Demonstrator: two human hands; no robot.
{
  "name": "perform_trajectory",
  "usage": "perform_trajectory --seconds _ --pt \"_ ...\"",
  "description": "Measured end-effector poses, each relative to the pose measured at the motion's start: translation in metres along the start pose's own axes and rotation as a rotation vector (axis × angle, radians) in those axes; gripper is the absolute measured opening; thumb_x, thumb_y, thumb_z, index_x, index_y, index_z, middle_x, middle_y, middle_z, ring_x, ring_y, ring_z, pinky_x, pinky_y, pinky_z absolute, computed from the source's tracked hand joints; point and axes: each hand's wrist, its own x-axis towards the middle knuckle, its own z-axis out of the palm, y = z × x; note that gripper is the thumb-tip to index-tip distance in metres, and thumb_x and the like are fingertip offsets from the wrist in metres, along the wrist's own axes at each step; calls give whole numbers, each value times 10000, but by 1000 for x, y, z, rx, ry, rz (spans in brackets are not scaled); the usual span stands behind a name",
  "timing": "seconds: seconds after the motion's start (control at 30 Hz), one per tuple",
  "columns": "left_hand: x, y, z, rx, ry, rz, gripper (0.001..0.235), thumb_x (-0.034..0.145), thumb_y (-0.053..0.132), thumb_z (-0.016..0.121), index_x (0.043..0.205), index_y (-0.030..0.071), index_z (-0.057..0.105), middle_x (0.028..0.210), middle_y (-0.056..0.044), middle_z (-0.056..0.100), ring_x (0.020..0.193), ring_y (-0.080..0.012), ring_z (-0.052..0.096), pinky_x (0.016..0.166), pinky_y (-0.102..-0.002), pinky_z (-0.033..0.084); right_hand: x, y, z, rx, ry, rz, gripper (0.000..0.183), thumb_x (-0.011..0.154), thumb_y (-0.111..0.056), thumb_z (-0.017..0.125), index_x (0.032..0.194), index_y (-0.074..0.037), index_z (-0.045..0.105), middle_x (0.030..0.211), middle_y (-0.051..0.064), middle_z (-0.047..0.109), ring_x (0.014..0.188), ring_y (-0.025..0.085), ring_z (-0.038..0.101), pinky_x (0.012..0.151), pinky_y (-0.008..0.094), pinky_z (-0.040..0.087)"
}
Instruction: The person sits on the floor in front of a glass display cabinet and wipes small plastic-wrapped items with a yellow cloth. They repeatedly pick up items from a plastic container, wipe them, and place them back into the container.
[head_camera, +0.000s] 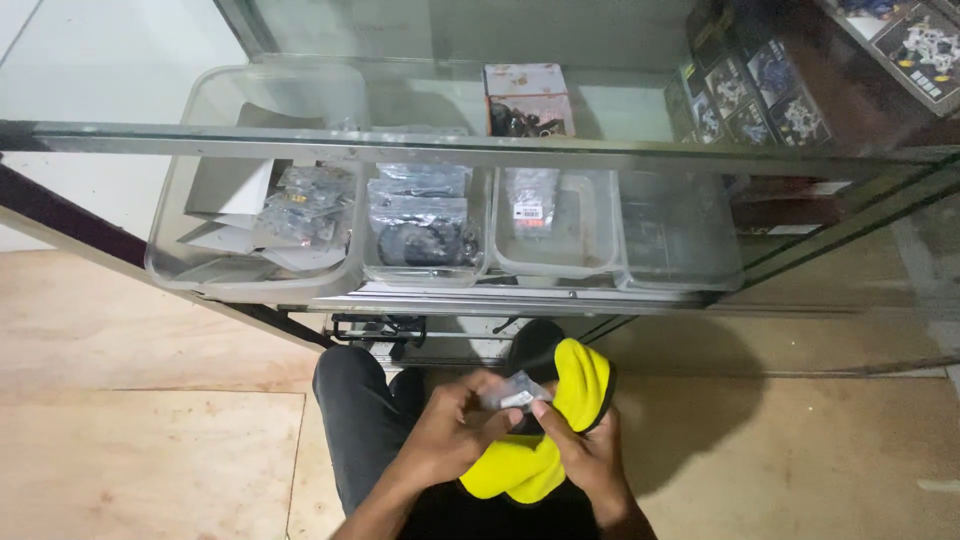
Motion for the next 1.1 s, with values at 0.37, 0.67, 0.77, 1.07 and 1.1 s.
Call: perform_trajectory --seconds 0.37,0.67,0.77,1.07,1.1 --pt "86 131 -9 660 55 605 290 764 -2 694 1040 -86 727 889 -135 672 560 -191 568 470 -304 470 2 -6 -25 -1 29 -11 149 851 -7 732 996 -15 763 828 12 724 605 95 546 571 230 481" --pt "197 132 -9 1461 -103 437 610 717 78 698 1314 154 598 946 -165 733 751 -416 697 644 -510 557 -12 -4 -47 40 -21 -42 87 852 -25 730 928 -1 763 835 33 764 641 109 622 600 241 531" --pt "209 134 -1 1607 -294 317 713 794 37 669 1470 220 539 1010 -170 734 853 -365 717 729 -483 591 -13 1 -55 55 -35 -36 75 846 -20 729 909 5 760 811 46 770 630 111 637 591 245 540" --pt "231 99 -7 1771 -236 632 420 853 66 625 1250 180 702 1061 -153 714 832 -356 721 694 -455 605 -12 -7 -62 29 -17 -65 68 834 -37 747 891 -1 757 799 43 790 632 121 676 597 252 565" --pt "231 99 -6 1795 -198 700 365 867 77 627 1200 186 729 1037 -145 707 777 -324 723 637 -430 612 -12 -9 -62 15 -13 -77 70 827 -36 747 890 -7 747 798 48 793 626 126 680 591 256 572"
